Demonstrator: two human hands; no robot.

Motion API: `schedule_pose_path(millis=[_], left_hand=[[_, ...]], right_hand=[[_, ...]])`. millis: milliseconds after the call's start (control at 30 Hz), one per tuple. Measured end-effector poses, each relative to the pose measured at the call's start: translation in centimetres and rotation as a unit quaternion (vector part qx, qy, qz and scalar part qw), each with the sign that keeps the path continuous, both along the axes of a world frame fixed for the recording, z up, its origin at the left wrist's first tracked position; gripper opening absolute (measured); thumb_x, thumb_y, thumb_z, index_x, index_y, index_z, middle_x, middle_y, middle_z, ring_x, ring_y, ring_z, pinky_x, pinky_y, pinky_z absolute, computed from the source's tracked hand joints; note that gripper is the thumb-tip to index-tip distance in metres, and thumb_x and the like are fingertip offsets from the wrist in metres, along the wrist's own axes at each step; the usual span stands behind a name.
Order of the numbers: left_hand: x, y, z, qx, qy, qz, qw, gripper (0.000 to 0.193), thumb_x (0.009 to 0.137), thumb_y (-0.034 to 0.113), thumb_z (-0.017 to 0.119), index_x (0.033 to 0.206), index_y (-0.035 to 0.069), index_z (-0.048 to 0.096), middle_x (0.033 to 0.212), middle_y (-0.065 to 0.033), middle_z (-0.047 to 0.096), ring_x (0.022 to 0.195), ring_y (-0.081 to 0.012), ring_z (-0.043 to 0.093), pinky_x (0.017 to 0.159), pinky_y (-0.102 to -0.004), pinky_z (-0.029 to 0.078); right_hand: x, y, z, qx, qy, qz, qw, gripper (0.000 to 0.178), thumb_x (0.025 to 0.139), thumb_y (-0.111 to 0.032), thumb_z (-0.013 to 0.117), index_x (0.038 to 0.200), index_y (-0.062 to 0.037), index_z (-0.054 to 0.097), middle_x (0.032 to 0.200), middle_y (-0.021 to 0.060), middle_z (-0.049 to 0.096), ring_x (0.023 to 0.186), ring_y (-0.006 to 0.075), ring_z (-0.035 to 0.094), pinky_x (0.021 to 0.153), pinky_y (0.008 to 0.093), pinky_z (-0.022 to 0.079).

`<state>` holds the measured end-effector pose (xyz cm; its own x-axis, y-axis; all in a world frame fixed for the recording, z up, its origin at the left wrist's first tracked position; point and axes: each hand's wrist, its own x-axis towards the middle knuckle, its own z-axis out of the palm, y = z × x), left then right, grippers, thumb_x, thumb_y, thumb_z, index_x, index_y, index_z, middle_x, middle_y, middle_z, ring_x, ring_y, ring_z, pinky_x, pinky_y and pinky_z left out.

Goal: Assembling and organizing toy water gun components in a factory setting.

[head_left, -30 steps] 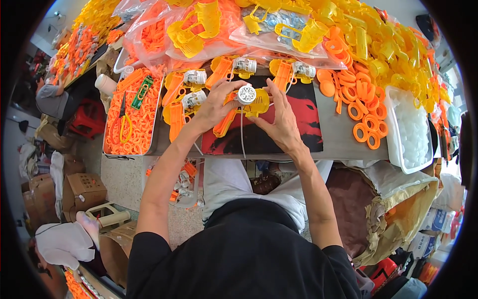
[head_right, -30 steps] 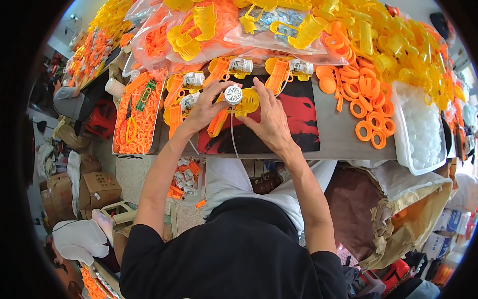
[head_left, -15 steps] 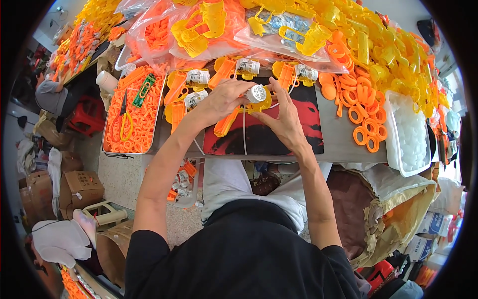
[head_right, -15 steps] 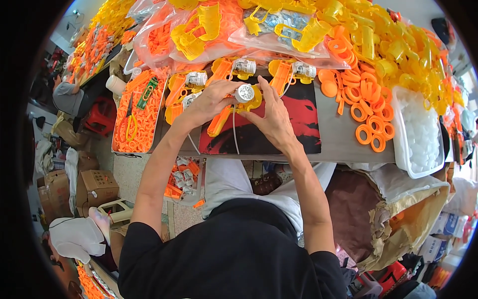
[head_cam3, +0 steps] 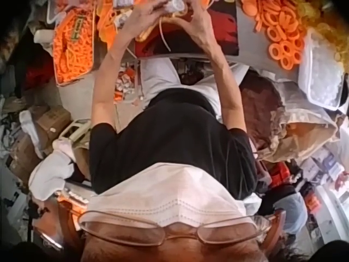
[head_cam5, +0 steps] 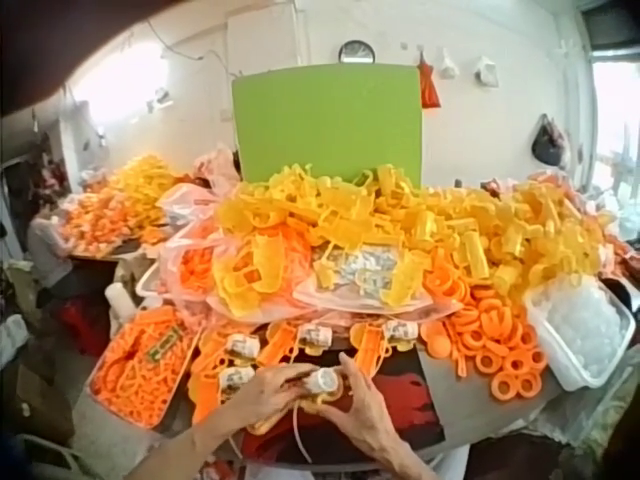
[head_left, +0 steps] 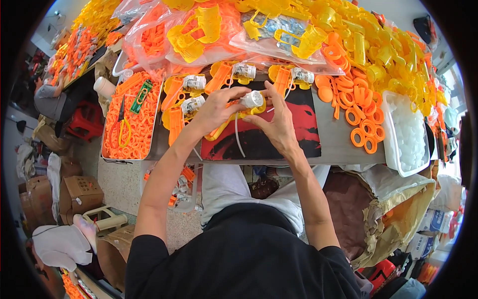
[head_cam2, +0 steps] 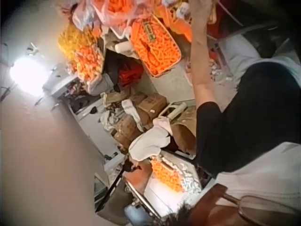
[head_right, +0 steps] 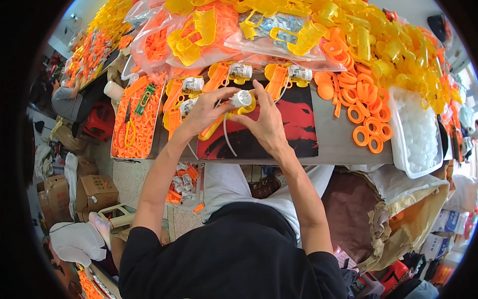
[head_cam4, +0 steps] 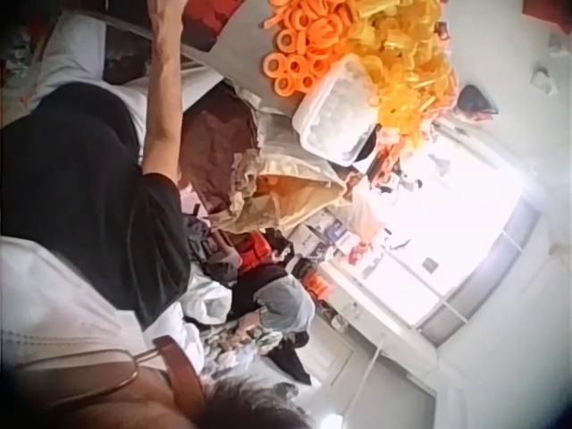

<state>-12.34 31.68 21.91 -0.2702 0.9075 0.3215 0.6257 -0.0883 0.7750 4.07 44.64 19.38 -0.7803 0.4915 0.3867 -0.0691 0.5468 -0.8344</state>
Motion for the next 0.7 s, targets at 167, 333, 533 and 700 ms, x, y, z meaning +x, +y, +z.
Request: schedule_pose_path(millis=[167,333,533,700], left_hand=[[-0.3,0.2,1.0,-0.040,0.083,0.004,0.996,0.035,0.092,0.007,0.070,0.126,-0.001,0.067,0.110,-0.0146,0.074,0.099,-0.0274,0.069,0.089,-0.0378,0.053],[-0.1,0.4,1.0,-0.050,0.147,-0.024,0.988,0.037,0.086,0.005,0.072,0.123,0.000,0.069,0.111,-0.0135,0.074,0.101,-0.0299,0.068,0.092,-0.0396,0.052],[3.2,-0.4,-4.1,0.017,0.155,0.077,0.985,0.038,0.079,0.006,0.077,0.116,0.006,0.074,0.119,-0.0065,0.068,0.110,-0.0272,0.060,0.097,-0.0387,0.048],[3.8,-0.5,-4.0,0.029,0.166,0.088,0.982,0.037,0.084,0.005,0.075,0.120,0.007,0.074,0.120,-0.0076,0.067,0.110,-0.0272,0.059,0.098,-0.0385,0.046]], right_hand=[[0.2,0.0,1.3,0.035,-0.024,-0.017,0.999,0.094,0.077,-0.025,0.090,0.151,0.0004,0.038,0.125,0.0203,0.062,0.113,0.0369,0.063,0.096,0.0435,0.053],[0.7,0.1,0.9,0.030,-0.018,0.006,0.999,0.091,0.073,-0.020,0.092,0.148,-0.0011,0.044,0.130,0.0188,0.060,0.123,0.0347,0.058,0.105,0.0414,0.047],[4.0,0.7,-3.5,0.094,-0.005,0.037,0.995,0.074,0.081,-0.013,0.084,0.144,-0.0042,0.048,0.137,0.0190,0.056,0.130,0.0355,0.054,0.108,0.0430,0.046],[7.8,10.6,-3.3,0.119,-0.063,-0.217,0.967,0.018,0.090,-0.013,0.072,0.107,-0.0053,0.074,0.113,0.0102,0.068,0.108,0.0315,0.061,0.091,0.0424,0.050]])
